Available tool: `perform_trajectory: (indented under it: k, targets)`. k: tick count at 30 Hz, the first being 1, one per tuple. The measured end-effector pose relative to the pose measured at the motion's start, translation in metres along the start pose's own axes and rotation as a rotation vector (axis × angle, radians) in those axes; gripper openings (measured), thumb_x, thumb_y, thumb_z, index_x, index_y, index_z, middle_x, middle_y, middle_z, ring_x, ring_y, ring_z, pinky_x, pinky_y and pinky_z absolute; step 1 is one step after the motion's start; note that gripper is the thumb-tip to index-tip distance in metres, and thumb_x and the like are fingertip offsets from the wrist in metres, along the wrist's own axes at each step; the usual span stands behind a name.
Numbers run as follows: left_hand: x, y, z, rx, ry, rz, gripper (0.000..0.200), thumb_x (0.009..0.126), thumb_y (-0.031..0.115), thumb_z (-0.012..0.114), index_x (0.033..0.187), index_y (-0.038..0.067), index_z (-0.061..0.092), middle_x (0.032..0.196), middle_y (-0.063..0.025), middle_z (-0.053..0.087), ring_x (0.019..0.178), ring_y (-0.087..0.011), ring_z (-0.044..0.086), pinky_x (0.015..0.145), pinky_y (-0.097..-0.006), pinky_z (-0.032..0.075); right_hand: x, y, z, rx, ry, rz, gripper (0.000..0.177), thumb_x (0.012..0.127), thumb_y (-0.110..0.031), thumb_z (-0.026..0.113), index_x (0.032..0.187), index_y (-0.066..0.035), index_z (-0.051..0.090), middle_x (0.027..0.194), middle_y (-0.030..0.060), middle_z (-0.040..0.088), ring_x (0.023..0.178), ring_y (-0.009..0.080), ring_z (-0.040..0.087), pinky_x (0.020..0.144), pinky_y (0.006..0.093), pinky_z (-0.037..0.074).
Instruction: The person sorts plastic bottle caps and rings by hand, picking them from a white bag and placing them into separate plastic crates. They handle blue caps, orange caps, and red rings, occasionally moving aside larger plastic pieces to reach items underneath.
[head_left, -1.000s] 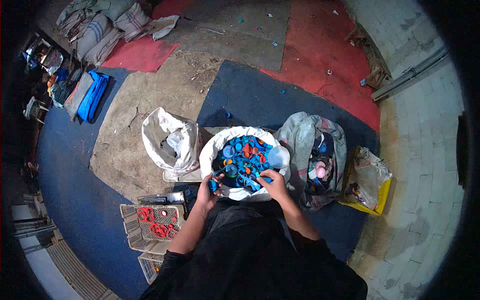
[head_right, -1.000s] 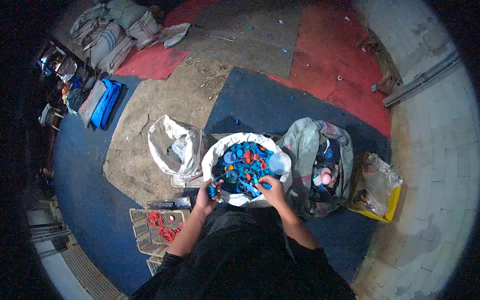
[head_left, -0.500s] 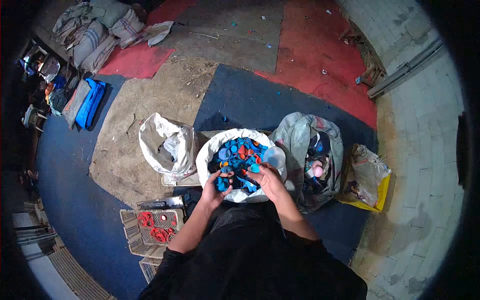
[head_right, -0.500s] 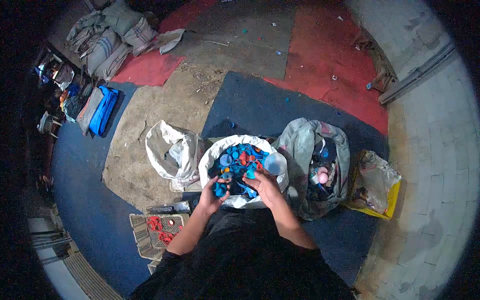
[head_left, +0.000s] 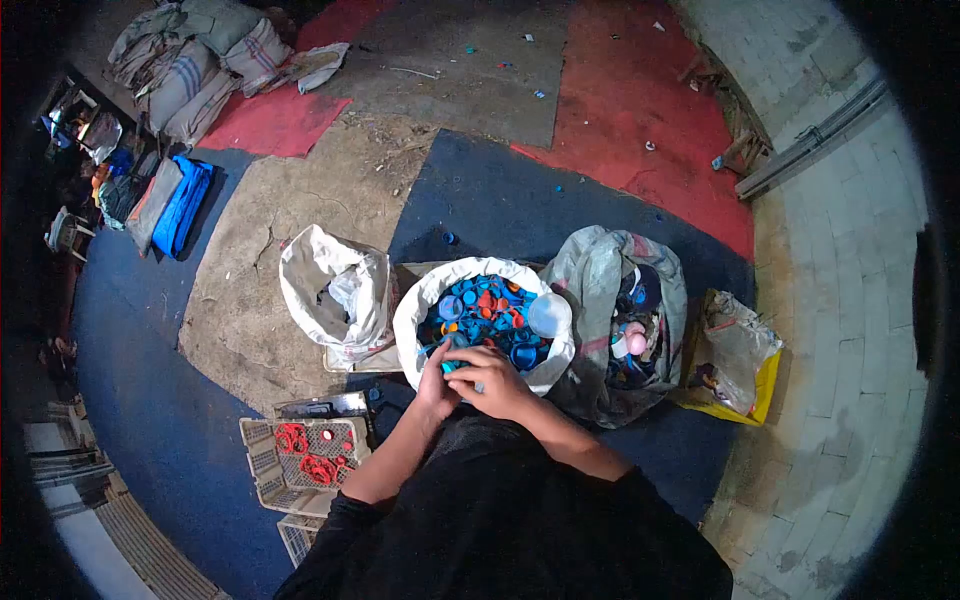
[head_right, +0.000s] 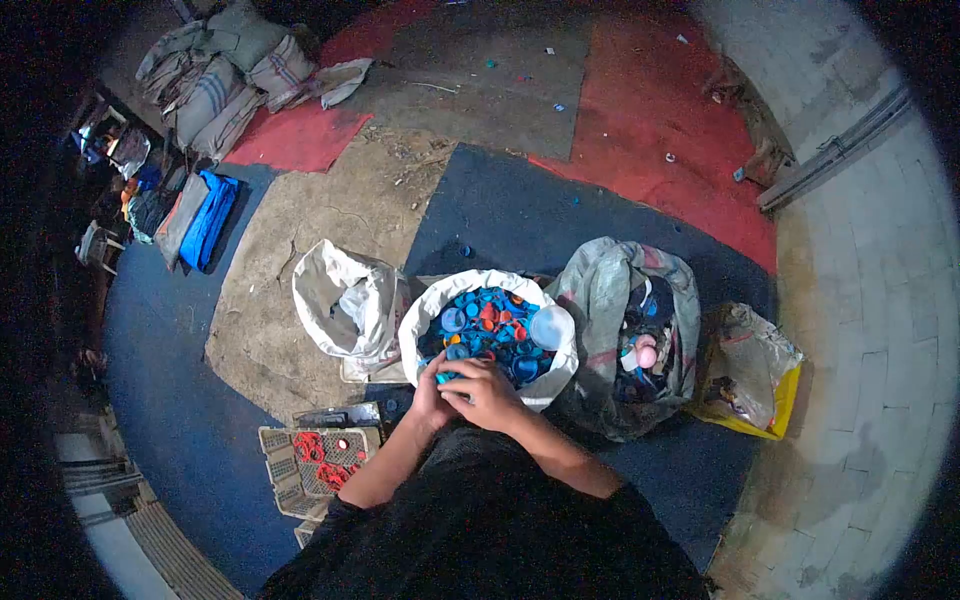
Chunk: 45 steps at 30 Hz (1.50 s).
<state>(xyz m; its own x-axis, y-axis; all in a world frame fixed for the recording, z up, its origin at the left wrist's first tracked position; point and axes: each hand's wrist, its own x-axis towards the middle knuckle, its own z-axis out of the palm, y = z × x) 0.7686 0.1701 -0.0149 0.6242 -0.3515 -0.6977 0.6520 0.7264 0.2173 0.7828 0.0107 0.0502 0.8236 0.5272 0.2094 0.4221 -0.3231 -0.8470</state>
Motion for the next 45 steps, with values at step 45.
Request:
perform_trajectory:
  k: [45]
  targets:
    - [-0.030, 0.003, -0.027, 0.042, 0.049, 0.132, 0.021, 0.096, 0.031, 0.056, 0.086, 0.012, 0.054, 0.122, -0.0103, 0.068, 0.090, -0.0191, 0.059, 0.060, -0.0287, 0.046, -0.009, 0.051, -0.029, -0.011, 0.422, 0.290, 0.020, 0.092, -0.019, 0.073, 0.110, -0.012, 0.076, 0.101, 0.0081, 0.074, 0.103, 0.0188, 0.066, 0.097, 0.0420, 0.045]
